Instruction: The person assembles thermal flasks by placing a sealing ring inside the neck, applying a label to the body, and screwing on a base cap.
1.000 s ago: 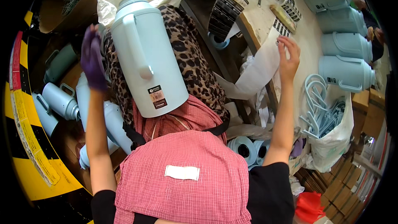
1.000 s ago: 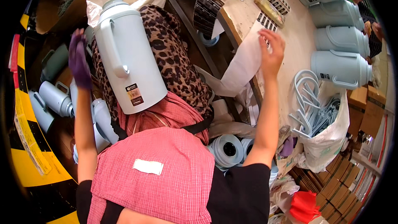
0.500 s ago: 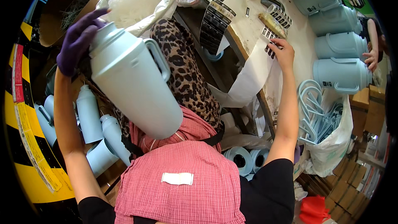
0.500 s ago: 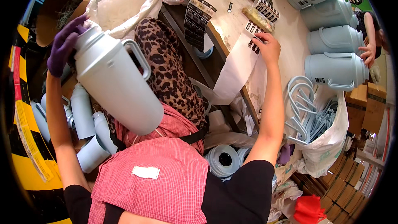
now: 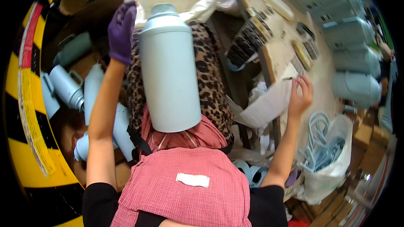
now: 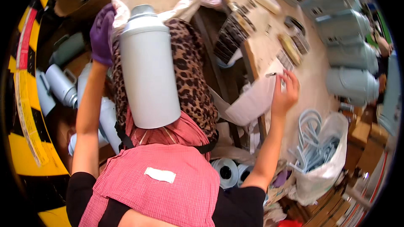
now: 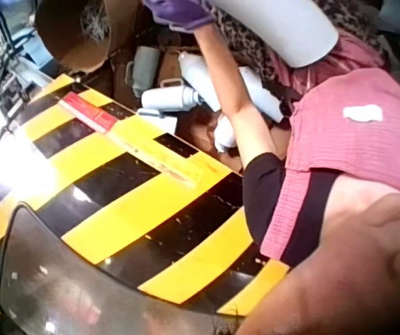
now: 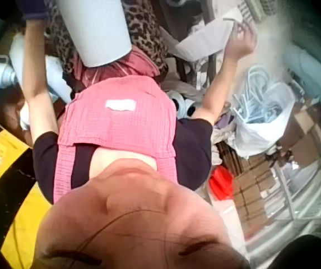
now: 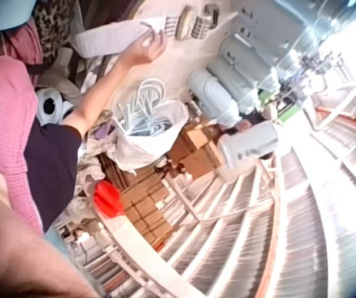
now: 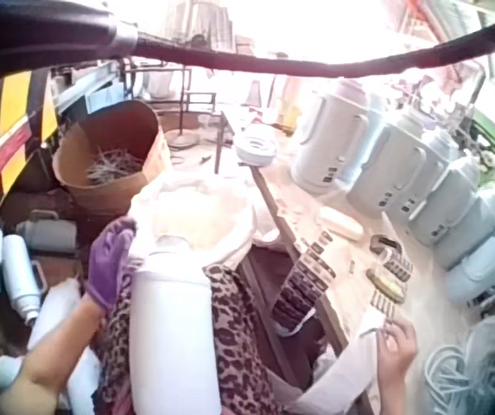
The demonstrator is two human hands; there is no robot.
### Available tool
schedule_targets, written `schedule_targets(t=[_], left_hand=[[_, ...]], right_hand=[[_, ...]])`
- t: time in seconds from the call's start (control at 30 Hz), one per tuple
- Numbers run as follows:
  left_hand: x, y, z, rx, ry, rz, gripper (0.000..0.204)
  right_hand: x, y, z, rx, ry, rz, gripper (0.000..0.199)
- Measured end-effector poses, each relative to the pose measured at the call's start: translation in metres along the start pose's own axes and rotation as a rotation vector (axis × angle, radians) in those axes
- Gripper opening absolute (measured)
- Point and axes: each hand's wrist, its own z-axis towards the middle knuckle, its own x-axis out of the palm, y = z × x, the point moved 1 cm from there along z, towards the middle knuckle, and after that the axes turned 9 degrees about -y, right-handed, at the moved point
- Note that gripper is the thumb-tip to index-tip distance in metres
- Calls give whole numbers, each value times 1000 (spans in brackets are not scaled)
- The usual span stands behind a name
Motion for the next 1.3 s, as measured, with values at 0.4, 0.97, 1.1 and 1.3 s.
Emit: schedule_targets(t=[0.4,0.97,1.1,1.3], left_hand=[[-2,-59,-92,292,298,526,37],[0,-55,-55,185,336,602,30],[6,-53,-60,242,305,831,38],[6,-42,-55,292,242,673,30]], right_hand=[[89,243,7,611,674,1264,12],[145,256,-7,901,574,1362,9],[146,257,-7,915,596,1350,9],[147,258,-7,880,564,1336,10]])
